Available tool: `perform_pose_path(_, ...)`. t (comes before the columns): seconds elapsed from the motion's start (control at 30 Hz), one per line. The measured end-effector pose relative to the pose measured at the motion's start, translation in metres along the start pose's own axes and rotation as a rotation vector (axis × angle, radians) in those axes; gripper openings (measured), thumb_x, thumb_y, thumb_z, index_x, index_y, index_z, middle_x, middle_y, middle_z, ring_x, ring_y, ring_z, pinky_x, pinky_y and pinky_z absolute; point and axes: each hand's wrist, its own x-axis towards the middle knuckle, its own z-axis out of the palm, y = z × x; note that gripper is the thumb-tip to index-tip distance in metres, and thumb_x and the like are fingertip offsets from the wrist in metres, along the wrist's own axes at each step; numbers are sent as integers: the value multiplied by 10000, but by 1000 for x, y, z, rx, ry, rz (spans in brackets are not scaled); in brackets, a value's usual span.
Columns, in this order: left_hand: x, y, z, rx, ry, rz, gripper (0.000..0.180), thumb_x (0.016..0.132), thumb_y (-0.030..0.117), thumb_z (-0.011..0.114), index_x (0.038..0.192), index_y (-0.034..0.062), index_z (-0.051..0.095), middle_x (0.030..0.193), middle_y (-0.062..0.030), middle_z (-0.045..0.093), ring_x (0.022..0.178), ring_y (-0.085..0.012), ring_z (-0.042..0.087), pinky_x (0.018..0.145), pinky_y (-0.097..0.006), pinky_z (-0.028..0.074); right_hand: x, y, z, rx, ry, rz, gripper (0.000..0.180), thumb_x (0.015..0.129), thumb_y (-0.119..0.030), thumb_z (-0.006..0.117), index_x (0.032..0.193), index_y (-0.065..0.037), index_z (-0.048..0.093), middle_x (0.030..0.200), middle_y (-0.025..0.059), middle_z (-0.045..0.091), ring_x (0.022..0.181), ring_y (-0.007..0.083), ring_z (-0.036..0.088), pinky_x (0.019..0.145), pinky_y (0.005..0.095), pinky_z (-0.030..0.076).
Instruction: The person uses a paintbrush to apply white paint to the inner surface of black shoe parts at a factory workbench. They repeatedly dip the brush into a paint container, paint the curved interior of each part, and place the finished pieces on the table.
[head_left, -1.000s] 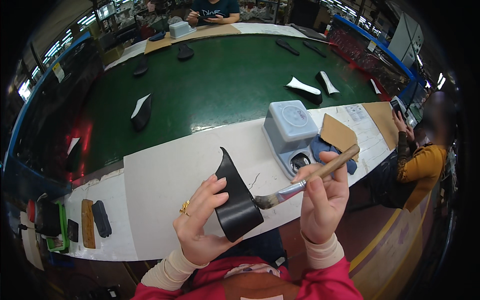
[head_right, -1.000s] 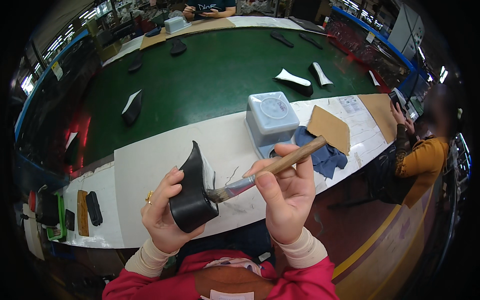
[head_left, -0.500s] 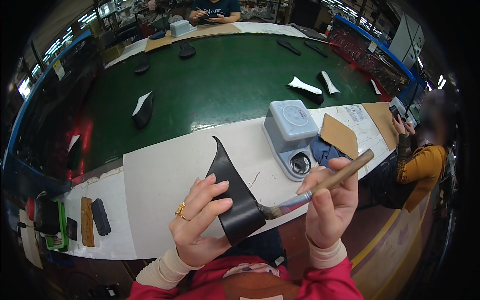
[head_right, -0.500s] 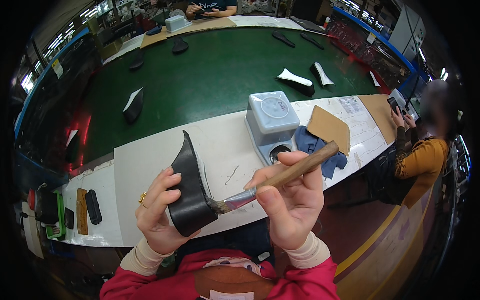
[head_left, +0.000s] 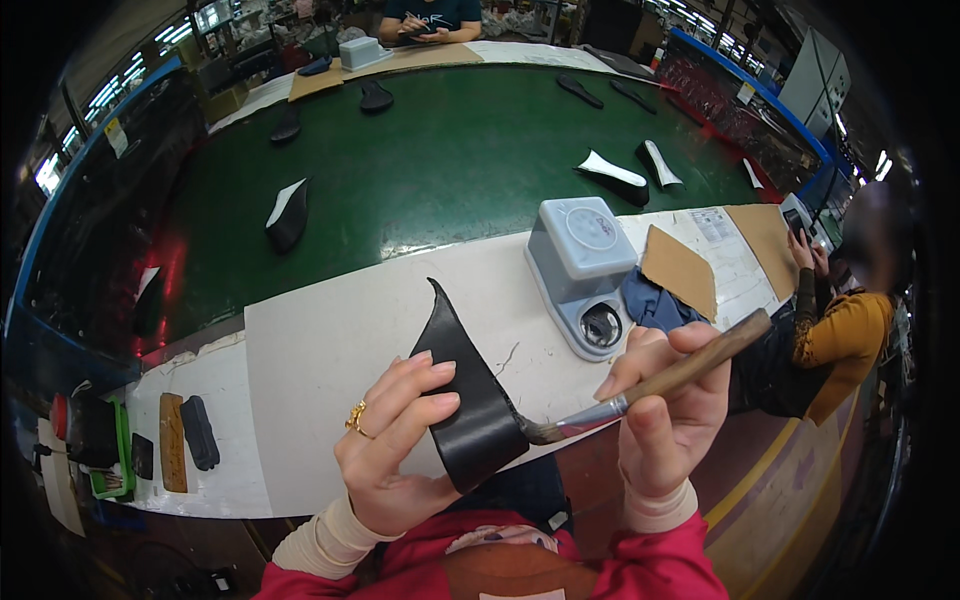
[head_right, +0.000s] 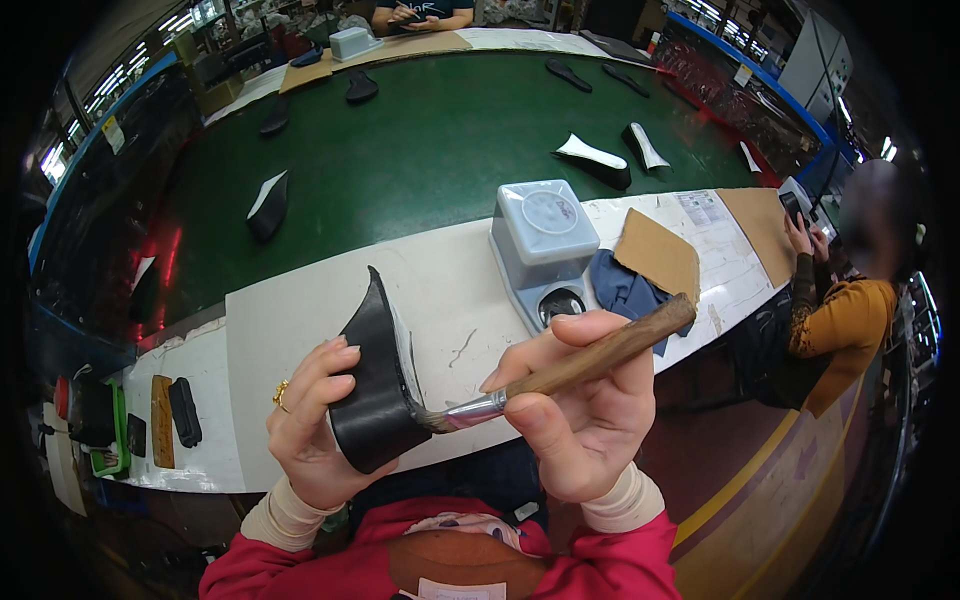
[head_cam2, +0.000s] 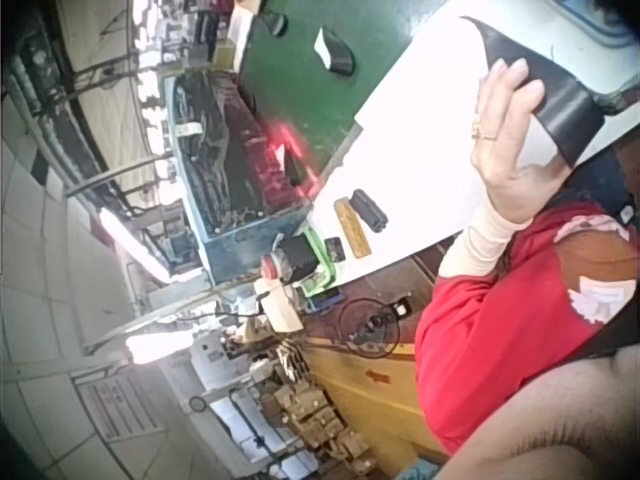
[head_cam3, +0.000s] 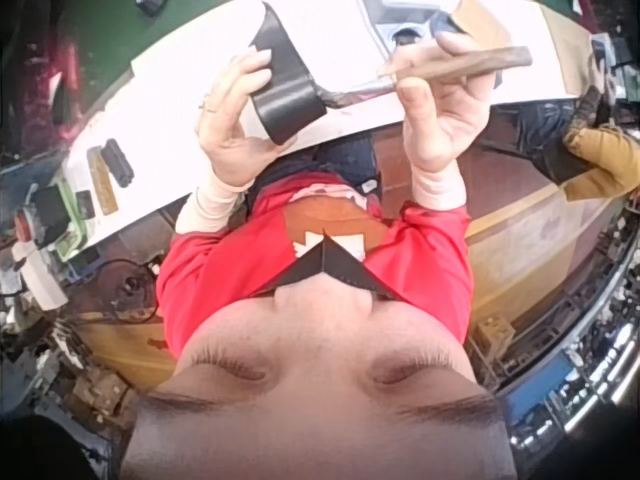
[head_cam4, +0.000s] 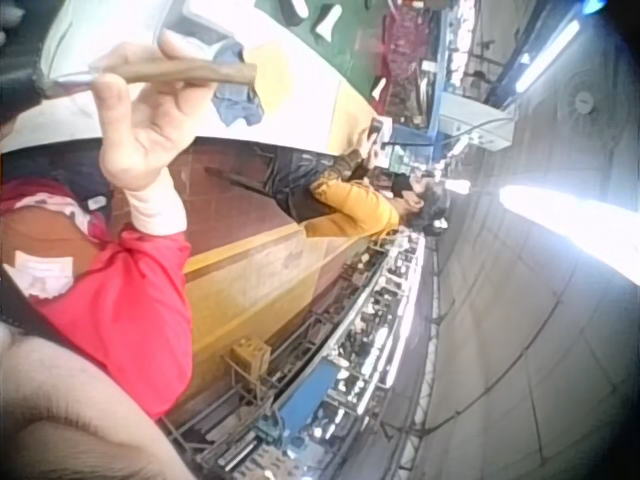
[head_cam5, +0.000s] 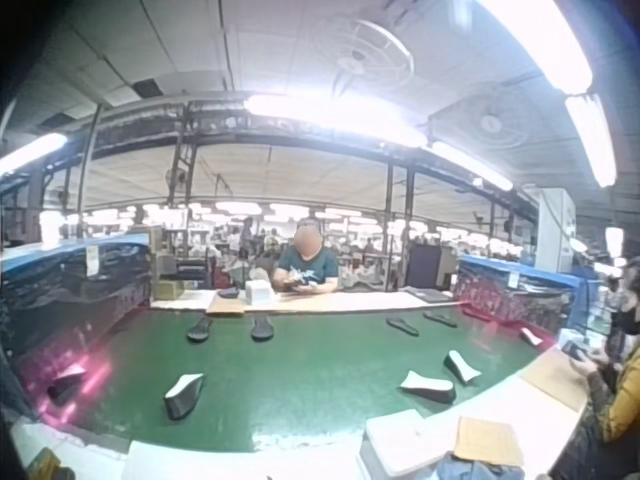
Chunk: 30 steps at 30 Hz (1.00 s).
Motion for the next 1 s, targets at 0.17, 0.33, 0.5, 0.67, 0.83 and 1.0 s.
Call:
perform_pose_path(0.17, 1, 5, 1, -104, 35, -119, 581, 484, 73, 847, 1008, 23, 601, 1100, -151, 608, 1064, -343, 573, 927, -422, 445, 2, -1, -2, -25, -56, -24, 521, 814, -12, 624, 1239, 7, 324, 838, 207, 608, 716, 153, 569, 692, 254, 457)
perform_pose_path(0.33, 2, 5, 2, -170, 37, -135, 612, 470, 49, 831, 1033, 5, 594, 1101, -164, 605, 1061, -340, 575, 926, -420, 446, 3, -2, -2, -42, -72, -47, 521, 807, -5, 629, 1230, 5, 327, 833, 209, 608, 708, 147, 564, 674, 242, 445)
perform_pose_path(0.5, 2, 7, 2, -219, 35, -184, 617, 471, 40, 826, 1038, -8, 589, 1094, -176, 605, 1058, -332, 578, 920, -398, 446, 6, -1, -6, -119, -139, -125, 523, 797, -7, 642, 1218, 11, 332, 826, 202, 613, 692, 130, 534, 713, 243, 407)
perform_pose_path(0.67, 2, 8, 3, -266, 21, -242, 637, 469, 27, 823, 1057, -18, 580, 1099, -187, 600, 1053, -312, 582, 910, -365, 451, 9, 0, -7, -170, -154, -186, 525, 788, -25, 656, 1208, 4, 343, 800, 179, 627, 686, 120, 500, 786, 283, 360)
perform_pose_path(0.83, 2, 11, 5, -332, 39, -287, 648, 495, 11, 822, 1088, -24, 563, 1114, -184, 588, 1066, -288, 575, 919, -354, 448, 10, 2, -5, -208, -144, -225, 517, 788, -57, 668, 1196, -6, 355, 774, 162, 633, 663, 122, 495, 771, 314, 329)
perform_pose_path(1.0, 1, 13, 7, -380, 56, -347, 635, 534, -1, 814, 1109, -43, 548, 1127, -180, 573, 1072, -268, 569, 928, -347, 446, 11, 3, -5, -249, -166, -274, 508, 791, -86, 674, 1188, -21, 363, 775, 154, 638, 650, 121, 474, 741, 329, 319)
